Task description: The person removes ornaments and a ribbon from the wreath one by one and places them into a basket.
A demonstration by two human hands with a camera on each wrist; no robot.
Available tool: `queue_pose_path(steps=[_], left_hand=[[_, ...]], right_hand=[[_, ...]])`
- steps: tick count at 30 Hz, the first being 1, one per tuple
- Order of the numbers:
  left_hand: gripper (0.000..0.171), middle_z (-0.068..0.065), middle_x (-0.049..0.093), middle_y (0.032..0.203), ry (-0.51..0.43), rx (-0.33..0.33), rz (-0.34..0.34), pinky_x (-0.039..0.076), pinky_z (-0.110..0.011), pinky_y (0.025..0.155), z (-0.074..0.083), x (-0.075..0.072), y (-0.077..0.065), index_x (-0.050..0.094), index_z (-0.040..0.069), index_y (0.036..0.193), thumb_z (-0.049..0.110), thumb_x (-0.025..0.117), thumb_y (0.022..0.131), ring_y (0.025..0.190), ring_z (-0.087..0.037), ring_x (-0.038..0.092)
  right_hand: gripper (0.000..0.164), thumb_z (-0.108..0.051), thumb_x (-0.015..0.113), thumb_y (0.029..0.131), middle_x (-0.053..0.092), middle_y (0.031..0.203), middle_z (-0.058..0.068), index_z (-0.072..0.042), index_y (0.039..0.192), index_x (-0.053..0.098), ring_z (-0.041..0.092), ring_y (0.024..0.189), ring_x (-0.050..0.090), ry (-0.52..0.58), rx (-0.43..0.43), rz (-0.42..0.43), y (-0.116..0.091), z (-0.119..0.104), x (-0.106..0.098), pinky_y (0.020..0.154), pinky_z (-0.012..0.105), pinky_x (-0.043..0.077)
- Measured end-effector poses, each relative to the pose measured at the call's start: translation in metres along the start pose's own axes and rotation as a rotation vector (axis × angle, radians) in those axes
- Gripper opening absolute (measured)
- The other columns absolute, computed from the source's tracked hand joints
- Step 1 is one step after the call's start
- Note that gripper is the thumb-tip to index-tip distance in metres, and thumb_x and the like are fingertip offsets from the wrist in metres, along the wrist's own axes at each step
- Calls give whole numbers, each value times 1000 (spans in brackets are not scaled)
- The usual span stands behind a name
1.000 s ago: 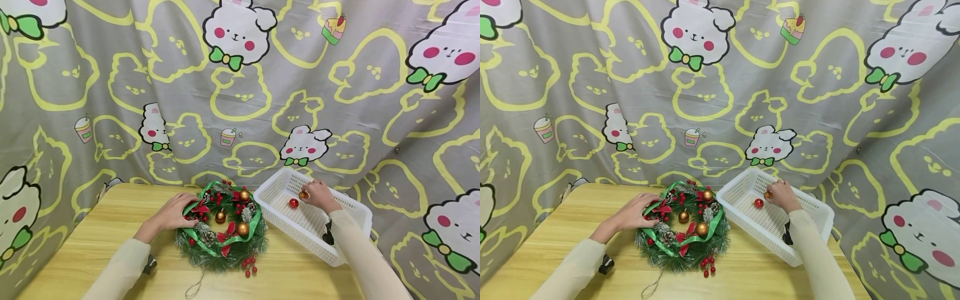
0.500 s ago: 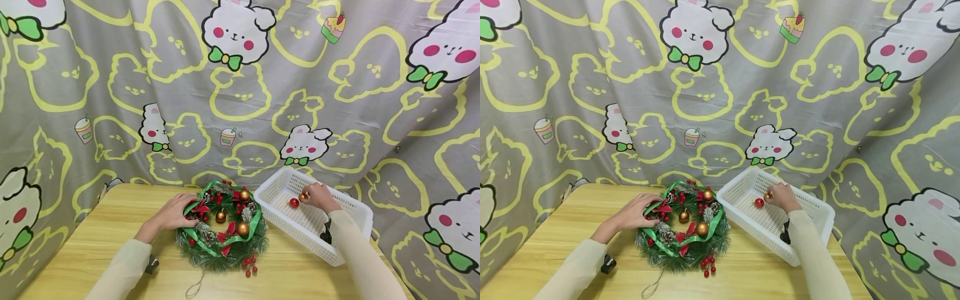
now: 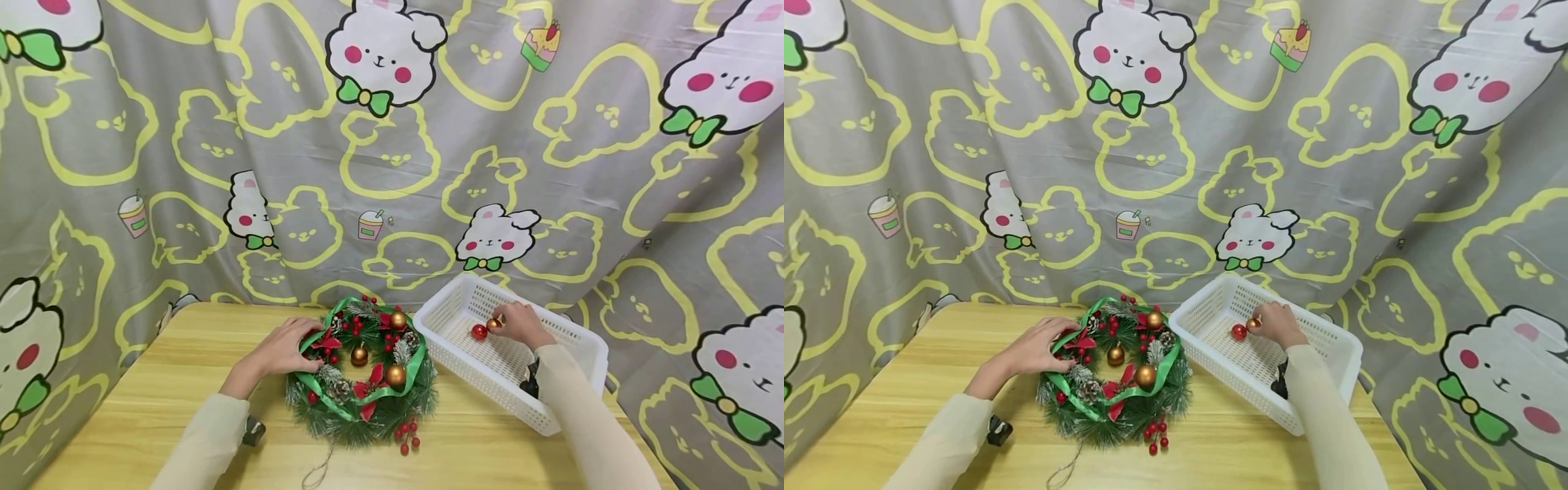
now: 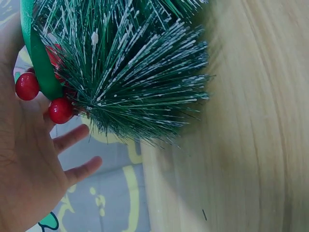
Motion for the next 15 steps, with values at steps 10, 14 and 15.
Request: queue_pose_path(steps=[10,14,15], left_hand=[[77,-12,54,148,-17,-24,-17,41,-66,104,0,0,1,60,15,140,53,79,76,134,-39,49],[78,-12,55,147,-23,-27,-20,42,-67,104,0,-1,1,60,15,140,53,80,75,134,-39,49],[78,-12,55,147,-23,-26,-20,42,-67,104,0,0,1,60,15,140,53,80,75,134,-39,49]], right_hand=[[19,-23,85,83,72,82,5,-8,91,77,17,69,55,9,16,-17,0,2,4,64,35,42],[21,-23,84,83,75,87,8,-6,93,78,20,72,60,17,18,-16,-1,0,4,66,39,48],[21,-24,84,83,75,86,9,-6,92,78,19,72,61,16,14,-11,-2,0,4,66,39,49]])
Point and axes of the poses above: each hand's wrist, its own y-axis towards the middle knuckle, its own x-axis out of the palm, z = x × y, the point moved 1 cm from there along y, towards the middle knuckle
